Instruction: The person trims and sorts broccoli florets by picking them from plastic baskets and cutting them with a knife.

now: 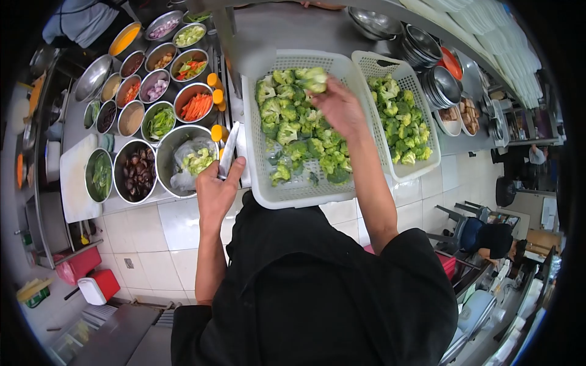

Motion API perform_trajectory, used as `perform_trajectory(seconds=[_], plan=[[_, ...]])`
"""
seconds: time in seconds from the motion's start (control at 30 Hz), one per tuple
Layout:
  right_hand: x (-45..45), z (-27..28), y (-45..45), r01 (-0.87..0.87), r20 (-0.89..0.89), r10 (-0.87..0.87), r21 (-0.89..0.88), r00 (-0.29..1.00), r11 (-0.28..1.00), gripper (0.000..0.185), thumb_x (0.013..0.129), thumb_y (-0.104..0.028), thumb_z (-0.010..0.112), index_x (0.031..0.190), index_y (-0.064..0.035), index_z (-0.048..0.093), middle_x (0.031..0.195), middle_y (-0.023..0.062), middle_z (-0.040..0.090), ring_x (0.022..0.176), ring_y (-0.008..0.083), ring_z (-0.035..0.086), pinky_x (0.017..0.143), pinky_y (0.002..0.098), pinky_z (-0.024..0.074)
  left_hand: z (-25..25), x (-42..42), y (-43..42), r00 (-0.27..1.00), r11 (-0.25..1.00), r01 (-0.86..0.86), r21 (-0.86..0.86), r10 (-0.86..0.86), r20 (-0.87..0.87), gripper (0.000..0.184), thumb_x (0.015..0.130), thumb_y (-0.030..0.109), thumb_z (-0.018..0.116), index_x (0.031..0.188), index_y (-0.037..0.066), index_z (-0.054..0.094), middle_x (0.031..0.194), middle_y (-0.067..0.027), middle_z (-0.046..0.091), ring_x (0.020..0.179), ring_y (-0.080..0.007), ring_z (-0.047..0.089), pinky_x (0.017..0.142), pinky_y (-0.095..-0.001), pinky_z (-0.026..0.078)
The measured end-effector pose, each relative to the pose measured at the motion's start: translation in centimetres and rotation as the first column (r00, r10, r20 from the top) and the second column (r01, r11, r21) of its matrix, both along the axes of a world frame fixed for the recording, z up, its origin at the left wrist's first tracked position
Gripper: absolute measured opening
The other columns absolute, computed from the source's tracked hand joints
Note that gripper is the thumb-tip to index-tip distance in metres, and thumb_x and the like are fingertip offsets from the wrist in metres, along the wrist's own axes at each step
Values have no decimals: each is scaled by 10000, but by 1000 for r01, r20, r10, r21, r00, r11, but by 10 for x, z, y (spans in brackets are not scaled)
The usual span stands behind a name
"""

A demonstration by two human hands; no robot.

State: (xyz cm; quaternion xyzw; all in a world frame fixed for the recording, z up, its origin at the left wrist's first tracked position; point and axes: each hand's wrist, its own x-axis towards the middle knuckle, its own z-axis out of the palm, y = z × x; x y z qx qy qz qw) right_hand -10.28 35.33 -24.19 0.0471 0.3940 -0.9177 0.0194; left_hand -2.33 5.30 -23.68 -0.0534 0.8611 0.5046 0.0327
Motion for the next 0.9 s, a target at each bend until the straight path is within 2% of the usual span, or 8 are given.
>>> perform_trajectory(seconds=[0.13, 0.23, 0.33, 0.37, 0.43, 0.53, 0.63, 0.9], plan=[[20, 3, 75, 462, -97, -487, 521, 868, 718, 409, 962, -209, 553, 1315, -13, 489, 1158, 130, 616, 998, 205, 611, 818, 321, 506, 2, 0, -5, 999, 999, -37, 4, 37, 16, 457, 823, 333, 748, 678, -72, 595, 530, -74, 520, 511, -130, 409, 490, -340, 373], [34, -23, 151, 585, -272, -757, 792, 594, 174, 436, 929, -213, 593, 1296, 11, 522, 1183, 157, 611, 1019, 262, 618, 858, 362, 500, -5, 3, -17, 998, 994, -58, -89, 60, 13, 480, 822, 347, 749, 662, -74, 584, 516, -66, 492, 508, -129, 393, 479, -343, 356], [38, -30, 157, -10, -653, -491, 595, 577, -804, 525, 818, -186, 710, 1267, 30, 542, 1128, 215, 623, 939, 292, 618, 799, 383, 501, -6, 8, -24, 996, 991, -85, -99, 88, 33, 499, 817, 357, 753, 649, -78, 574, 505, -60, 462, 506, -129, 378, 470, -346, 339], [31, -20, 138, 181, -667, -413, 634, 620, -751, 581, 750, -203, 760, 1236, 43, 558, 1171, 265, 590, 1027, 347, 584, 897, 409, 457, -9, 9, -25, 995, 991, -87, -106, 92, 44, 498, 818, 356, 752, 649, -77, 574, 504, -58, 461, 506, -129, 377, 469, -345, 337], [10, 3, 84, 371, -468, -400, 879, 788, -300, 530, 766, -215, 756, 1205, 26, 583, 1210, 244, 578, 1130, 347, 543, 982, 413, 416, -15, 9, -25, 994, 989, -84, -121, 92, 64, 494, 818, 354, 750, 648, -76, 575, 502, -54, 458, 506, -129, 375, 467, -343, 333], [-31, -20, 12, 368, -368, 9, 927, 930, -79, 395, 842, -180, 684, 1204, -41, 608, 1244, 165, 591, 1186, 329, 530, 1014, 390, 410, -10, 7, -17, 995, 992, -66, -110, 74, 70, 486, 821, 354, 746, 658, -74, 586, 505, -45, 462, 508, -127, 377, 469, -343, 332], [-69, -54, -44, 254, -224, 288, 964, 931, -72, 444, 825, -182, 659, 1248, -71, 584, 1338, 185, 525, 1255, 338, 477, 1092, 391, 358, -5, 7, -10, 998, 997, -56, -49, 58, 22, 476, 824, 353, 743, 676, -75, 598, 507, -32, 461, 510, -123, 374, 471, -339, 331], [-77, -54, -80, -19, 74, 229, 972, 971, -233, 516, 721, -157, 687, 1216, -60, 580, 1234, 191, 549, 1175, 338, 523, 1028, 406, 420, -1, 20, -23, 991, 990, -131, -46, 132, 37, 477, 827, 379, 745, 696, -58, 609, 528, -1, 428, 538, -101, 354, 483, -302, 326]])
